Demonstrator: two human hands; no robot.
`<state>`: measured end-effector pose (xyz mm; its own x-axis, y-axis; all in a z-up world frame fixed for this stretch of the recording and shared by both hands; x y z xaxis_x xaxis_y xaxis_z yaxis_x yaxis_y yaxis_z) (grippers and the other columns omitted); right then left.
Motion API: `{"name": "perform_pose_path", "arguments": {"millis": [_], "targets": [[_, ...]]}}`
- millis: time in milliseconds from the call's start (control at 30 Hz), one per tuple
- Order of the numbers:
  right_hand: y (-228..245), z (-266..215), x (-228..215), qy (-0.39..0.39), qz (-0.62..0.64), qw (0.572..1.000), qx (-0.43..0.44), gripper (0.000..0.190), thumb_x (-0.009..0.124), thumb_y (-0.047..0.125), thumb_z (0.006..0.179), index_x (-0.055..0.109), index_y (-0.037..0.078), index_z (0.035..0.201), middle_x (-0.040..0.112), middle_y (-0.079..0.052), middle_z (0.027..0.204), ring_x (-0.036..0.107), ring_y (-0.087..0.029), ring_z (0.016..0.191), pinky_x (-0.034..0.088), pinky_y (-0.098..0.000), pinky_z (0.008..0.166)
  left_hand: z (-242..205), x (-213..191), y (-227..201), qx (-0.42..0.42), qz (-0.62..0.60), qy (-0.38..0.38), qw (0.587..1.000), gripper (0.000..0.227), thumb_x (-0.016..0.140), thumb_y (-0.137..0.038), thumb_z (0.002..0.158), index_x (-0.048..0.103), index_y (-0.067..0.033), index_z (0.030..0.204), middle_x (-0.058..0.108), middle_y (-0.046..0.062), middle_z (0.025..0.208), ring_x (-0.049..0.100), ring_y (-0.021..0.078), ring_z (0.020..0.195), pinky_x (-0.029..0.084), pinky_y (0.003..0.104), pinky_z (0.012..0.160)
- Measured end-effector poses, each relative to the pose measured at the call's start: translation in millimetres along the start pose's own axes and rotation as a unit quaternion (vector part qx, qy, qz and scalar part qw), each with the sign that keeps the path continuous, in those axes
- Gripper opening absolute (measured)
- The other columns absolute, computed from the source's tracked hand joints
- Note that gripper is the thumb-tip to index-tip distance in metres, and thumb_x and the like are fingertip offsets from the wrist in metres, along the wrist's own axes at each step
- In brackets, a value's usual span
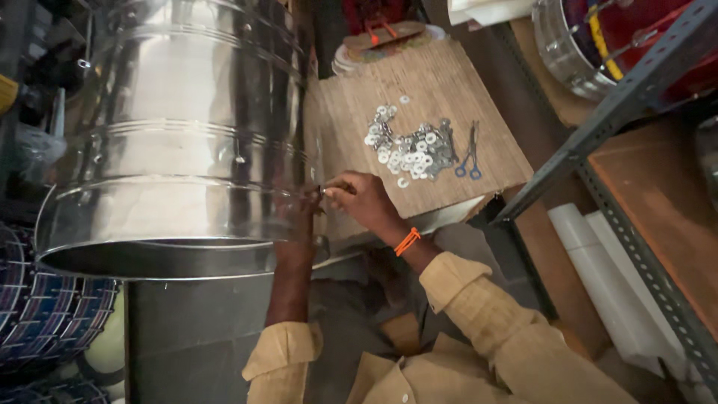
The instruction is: The person sits on the floor and assembles a large cylindrical metal container by hand. They pick up washers and bolts from a pile on a wooden board and insert them into pre-drilled holes along the container's seam, tightening them to secure the structure.
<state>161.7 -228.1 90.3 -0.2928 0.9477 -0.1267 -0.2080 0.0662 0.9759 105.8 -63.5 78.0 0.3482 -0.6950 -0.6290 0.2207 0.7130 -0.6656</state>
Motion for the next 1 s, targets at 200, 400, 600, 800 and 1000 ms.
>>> {"name": "perform_pose_path", "arguments": {"millis": [200, 400, 600, 800, 1000], "targets": [[19.2, -3.5, -3.4, 0.006, -0.042, 0.997, -0.058, 0.021, 0.076, 0.012, 0.087, 0.075, 0.003, 0.106, 0.076, -0.007, 0.085, 0.069, -0.009, 0.075, 0.056, -0.0269, 0.066, -10.7, -6.8, -24.4, 0.188, 0.202, -0.045, 0.96, 0.046, 0.067, 0.007, 0.076, 0.068, -0.0121, 0.117, 0.065, 0.011, 0.131, 0.058, 0.0353, 0.125, 0.05, 0.044, 0.101], [20.7, -1.5, -2.5, 0.012, -0.081, 0.997, -0.01, 0.018, 0.074, 0.019, 0.093, 0.071, 0.002, 0.098, 0.074, -0.01, 0.077, 0.071, -0.013, 0.068, 0.055, -0.0298, 0.062, -7.7, -10.4, -40.2, 0.199, 0.163, -0.032, 0.966, 0.061, 0.071, 0.0, 0.057, 0.062, -0.0059, 0.117, 0.061, 0.013, 0.126, 0.055, 0.0383, 0.122, 0.048, 0.05, 0.101], [35.5, 4.0, -1.1, -0.005, -0.162, 0.984, -0.078, 0.02, 0.077, 0.018, 0.092, 0.07, 0.0, 0.094, 0.072, -0.014, 0.079, 0.07, -0.018, 0.067, 0.052, -0.0326, 0.062, 2.8, -2.7, -14.4, -0.088, -0.326, -0.038, 0.94, 0.034, 0.06, -0.008, 0.102, 0.057, -0.011, 0.135, 0.062, 0.014, 0.118, 0.062, 0.0285, 0.098, 0.053, 0.039, 0.082], [30.5, 5.1, -0.6, 0.023, -0.075, 0.994, -0.071, 0.017, 0.074, 0.013, 0.089, 0.073, 0.004, 0.104, 0.077, -0.008, 0.086, 0.074, -0.014, 0.073, 0.057, -0.0287, 0.065, 6.2, -17.0, -38.7, 0.125, -0.017, -0.046, 0.991, 0.017, 0.059, -0.005, 0.102, 0.067, -0.0053, 0.117, 0.062, 0.012, 0.124, 0.061, 0.0297, 0.115, 0.054, 0.041, 0.091], [32.7, 5.8, -0.5, 0.001, -0.097, 0.991, -0.091, 0.018, 0.078, 0.013, 0.087, 0.074, 0.003, 0.101, 0.077, -0.008, 0.084, 0.074, -0.012, 0.074, 0.057, -0.0282, 0.065, -0.1, -22.8, -47.2, 0.195, 0.095, -0.055, 0.975, 0.032, 0.057, 0.004, 0.091, 0.065, -0.0078, 0.12, 0.061, 0.013, 0.127, 0.059, 0.0321, 0.122, 0.054, 0.041, 0.095]]}}
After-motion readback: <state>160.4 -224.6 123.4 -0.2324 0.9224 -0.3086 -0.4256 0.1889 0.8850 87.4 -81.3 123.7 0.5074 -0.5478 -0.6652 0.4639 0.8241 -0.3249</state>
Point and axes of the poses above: each hand's wrist, its own z-axis towards the middle knuckle, its own x-axis out of the palm, y = z × x, the point moved 8 cm from there along z, towards the middle knuckle
